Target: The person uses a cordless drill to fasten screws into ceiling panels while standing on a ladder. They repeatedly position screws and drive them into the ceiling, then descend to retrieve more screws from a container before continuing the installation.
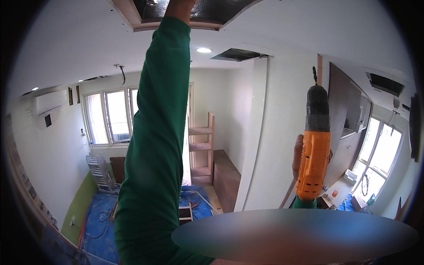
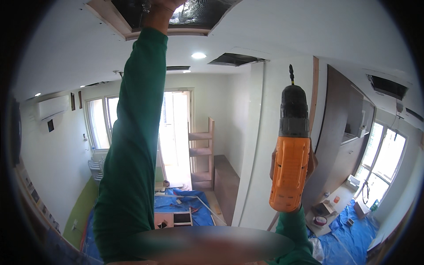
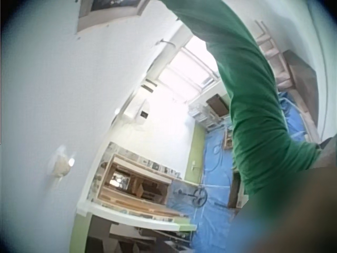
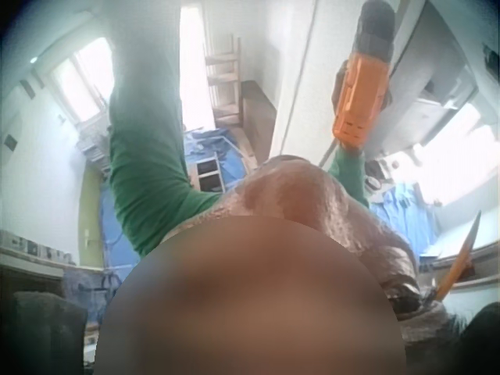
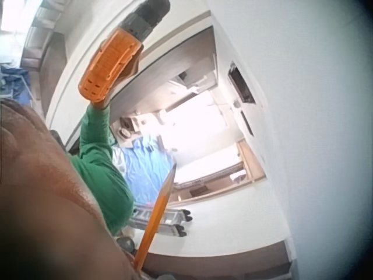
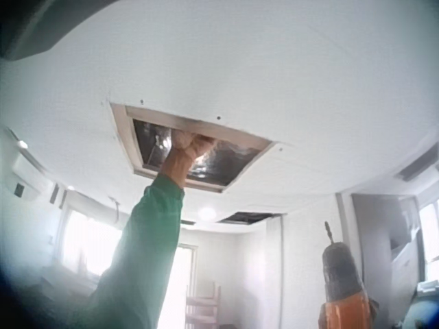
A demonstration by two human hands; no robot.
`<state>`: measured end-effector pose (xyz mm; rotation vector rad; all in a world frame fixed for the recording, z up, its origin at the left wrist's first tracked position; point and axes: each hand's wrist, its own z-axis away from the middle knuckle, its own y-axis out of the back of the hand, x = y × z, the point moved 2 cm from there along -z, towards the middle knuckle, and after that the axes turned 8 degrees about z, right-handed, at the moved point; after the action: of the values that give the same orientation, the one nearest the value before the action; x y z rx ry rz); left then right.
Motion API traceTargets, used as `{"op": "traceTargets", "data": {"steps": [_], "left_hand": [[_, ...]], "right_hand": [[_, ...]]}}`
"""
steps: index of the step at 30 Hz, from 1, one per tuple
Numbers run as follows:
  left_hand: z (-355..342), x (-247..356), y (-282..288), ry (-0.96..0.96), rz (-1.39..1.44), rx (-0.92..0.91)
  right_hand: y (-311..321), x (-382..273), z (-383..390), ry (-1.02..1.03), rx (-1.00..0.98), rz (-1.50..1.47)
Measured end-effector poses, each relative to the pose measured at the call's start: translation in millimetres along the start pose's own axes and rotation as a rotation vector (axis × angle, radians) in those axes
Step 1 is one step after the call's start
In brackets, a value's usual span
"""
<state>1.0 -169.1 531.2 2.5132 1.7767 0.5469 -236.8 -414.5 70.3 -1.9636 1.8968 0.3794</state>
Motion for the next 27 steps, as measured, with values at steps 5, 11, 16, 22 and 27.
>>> {"op": "traceTargets", "data": {"steps": [5,11,16,22,27], "left_hand": [[-7,13,14,-0.034,0.125,-0.011],[29,-31,-50,-0.197,0.070,-0.165],[70,-66,-80,-0.379,-0.024,-0.034],[60,-11,-20,-0.269,-0.693,-0.152],[74,-55,-55,-0.314,-0.617,-0.028]], "right_hand": [[0,39,19,-0.423,-0.213,-0.575],[3,91,51,-0.238,-0.188,-0.934],[12,55,72,-0.183,-0.079,0.094],[5,49,94,-0.328,-0.219,-0.183],[-20,81,130,-0.263,-0.196,-0.076]]}}
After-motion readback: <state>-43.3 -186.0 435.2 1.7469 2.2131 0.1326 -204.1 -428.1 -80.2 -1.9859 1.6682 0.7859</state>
